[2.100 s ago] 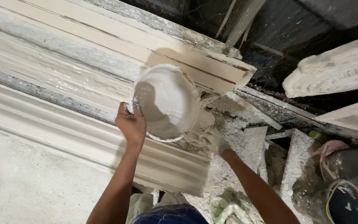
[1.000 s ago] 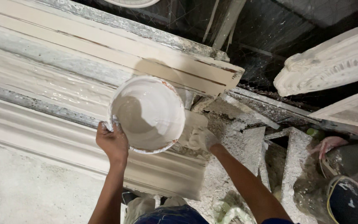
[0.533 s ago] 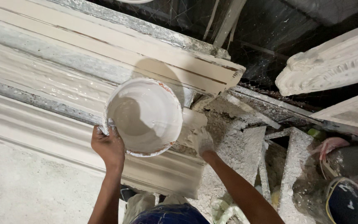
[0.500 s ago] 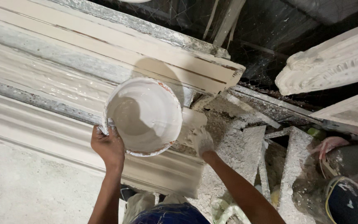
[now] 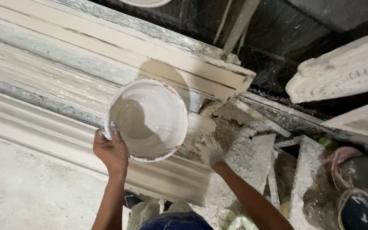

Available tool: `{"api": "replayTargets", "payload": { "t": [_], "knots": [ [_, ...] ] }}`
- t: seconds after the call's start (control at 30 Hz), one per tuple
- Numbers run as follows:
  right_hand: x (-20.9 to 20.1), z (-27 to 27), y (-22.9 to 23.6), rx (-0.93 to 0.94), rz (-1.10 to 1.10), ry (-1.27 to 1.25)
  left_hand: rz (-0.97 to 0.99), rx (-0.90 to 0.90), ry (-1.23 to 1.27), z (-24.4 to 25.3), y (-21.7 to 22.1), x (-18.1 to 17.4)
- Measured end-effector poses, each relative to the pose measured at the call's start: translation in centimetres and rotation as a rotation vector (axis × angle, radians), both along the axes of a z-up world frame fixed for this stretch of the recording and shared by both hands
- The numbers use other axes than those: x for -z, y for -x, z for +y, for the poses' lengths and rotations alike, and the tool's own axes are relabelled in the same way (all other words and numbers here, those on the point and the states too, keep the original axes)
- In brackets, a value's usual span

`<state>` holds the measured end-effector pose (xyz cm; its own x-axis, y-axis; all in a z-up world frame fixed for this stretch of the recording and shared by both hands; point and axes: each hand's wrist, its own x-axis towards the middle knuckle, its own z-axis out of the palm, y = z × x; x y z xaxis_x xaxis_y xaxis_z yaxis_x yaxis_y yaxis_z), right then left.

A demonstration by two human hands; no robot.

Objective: The person scoops white plaster from a bucket and spreads it by hand onto long white decorative molding pieces laid on a workbench. The person repeatedly applies and smooths the plaster along the grooves of the moldings.

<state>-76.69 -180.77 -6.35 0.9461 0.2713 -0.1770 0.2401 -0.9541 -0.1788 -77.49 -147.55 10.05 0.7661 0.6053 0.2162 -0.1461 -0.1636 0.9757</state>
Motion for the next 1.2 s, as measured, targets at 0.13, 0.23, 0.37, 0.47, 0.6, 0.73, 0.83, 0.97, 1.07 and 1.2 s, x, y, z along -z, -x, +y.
{"api": "replayTargets", "payload": {
  "t": [0.13,0.23,0.37,0.47,0.6,0.73,0.83,0.97,1.07,1.2],
  "knots": [
    [0.2,0.1,0.4,-0.048,0.041,0.115,0.011,-0.005,-0.051,0.2,0.4,-0.1],
    [-0.8,0.6,-0.2,-0.063,0.056,0.127,0.039,-0.018,-0.074,0.4,0.4,-0.3],
    [-2.3,1.0,-0.8,-0.043,0.195,0.119,0.013,0.010,0.001,0.4,0.4,-0.6],
    [-2.9,1.5,-1.0,-0.053,0.192,0.099,-0.038,0.028,-0.010,0.3,0.4,-0.8],
    [-3.4,2.1,-1.7,-0.058,0.252,0.194,-0.053,0.030,0.051,0.0,0.2,-0.9],
    [-3.3,2.3,-1.4,-0.062,0.239,0.101,0.000,0.026,0.066,0.1,0.2,-0.7],
    [-2.8,2.0,-0.9,-0.029,0.242,0.131,-0.003,0.008,0.018,0.3,0.1,-0.4],
    [-0.9,2.2,-0.8,0.008,0.043,0.239,-0.043,0.019,0.057,0.7,0.3,0.0],
    [0.7,2.5,-1.0,-0.003,0.002,0.396,0.042,-0.037,0.040,1.6,0.2,0.0],
    [2.2,2.1,-0.4,0.093,0.094,0.539,0.071,-0.060,0.097,3.7,0.1,0.2]
  ]
}}
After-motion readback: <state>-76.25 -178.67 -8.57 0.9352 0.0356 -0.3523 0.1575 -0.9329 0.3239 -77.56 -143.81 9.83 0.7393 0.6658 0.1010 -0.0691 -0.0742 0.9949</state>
